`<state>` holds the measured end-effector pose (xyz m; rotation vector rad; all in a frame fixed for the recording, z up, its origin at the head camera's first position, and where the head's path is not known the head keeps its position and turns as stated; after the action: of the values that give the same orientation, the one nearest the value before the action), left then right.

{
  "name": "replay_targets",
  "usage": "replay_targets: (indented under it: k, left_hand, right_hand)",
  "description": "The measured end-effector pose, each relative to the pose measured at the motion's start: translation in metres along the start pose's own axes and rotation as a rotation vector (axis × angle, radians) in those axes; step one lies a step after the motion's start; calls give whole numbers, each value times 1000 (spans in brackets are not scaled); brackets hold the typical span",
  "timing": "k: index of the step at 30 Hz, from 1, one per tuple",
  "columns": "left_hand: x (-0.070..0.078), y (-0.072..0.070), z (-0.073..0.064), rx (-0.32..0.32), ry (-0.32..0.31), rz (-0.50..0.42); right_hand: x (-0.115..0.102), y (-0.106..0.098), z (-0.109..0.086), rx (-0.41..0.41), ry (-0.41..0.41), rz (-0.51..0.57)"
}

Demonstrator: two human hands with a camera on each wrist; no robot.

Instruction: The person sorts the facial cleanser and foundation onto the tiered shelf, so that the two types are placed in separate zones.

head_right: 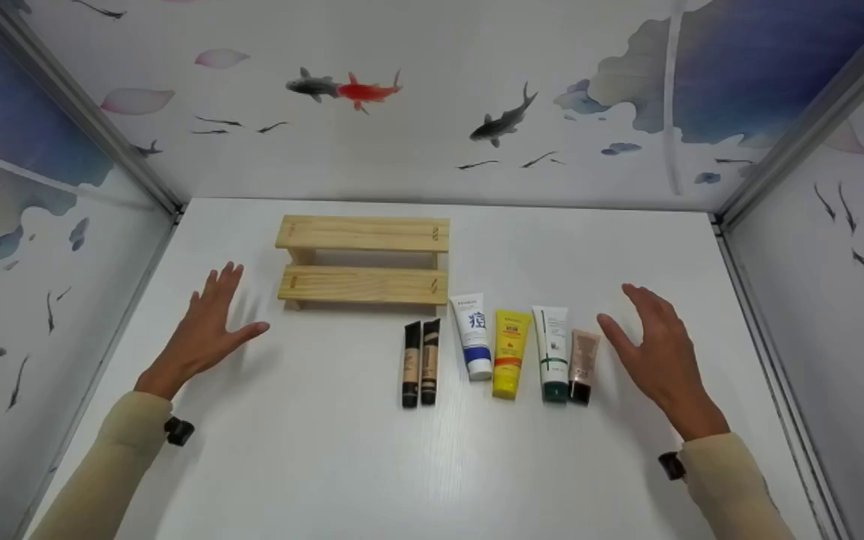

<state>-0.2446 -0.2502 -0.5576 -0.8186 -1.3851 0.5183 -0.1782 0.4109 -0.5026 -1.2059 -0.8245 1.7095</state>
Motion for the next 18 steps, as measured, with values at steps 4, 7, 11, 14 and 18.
replay_targets:
  k: [4, 7, 11, 14, 18]
  left_hand:
    - [-4, 16, 0, -3, -27, -67]
    - [-7, 24, 1, 9, -43, -111]
    - [-8, 30, 2, 31, -48, -149]
    - [-9, 34, 4, 37, -58, -156]
    - [-11, 40, 6, 37, -76, -168]
  right_hand:
    - [-5, 3, 0, 58, 30, 125]
    - [-8, 5, 2, 94, 21, 169]
    - [-9, 10, 1, 112, 27, 182]
    - [-8, 14, 0, 109, 38, 188]
    - [-4, 20, -5, 94, 59, 193]
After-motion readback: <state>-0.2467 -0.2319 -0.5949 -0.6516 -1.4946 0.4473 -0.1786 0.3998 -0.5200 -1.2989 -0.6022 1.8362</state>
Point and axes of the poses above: each hand's wrist, its own z-axis towards the middle knuckle, its own y-axis out of the palm, x = y × z, the point moved 7 cm from there along z, towards the middle knuckle, and after that the axes turned 13 degrees about -z, right-handed, at the moved point
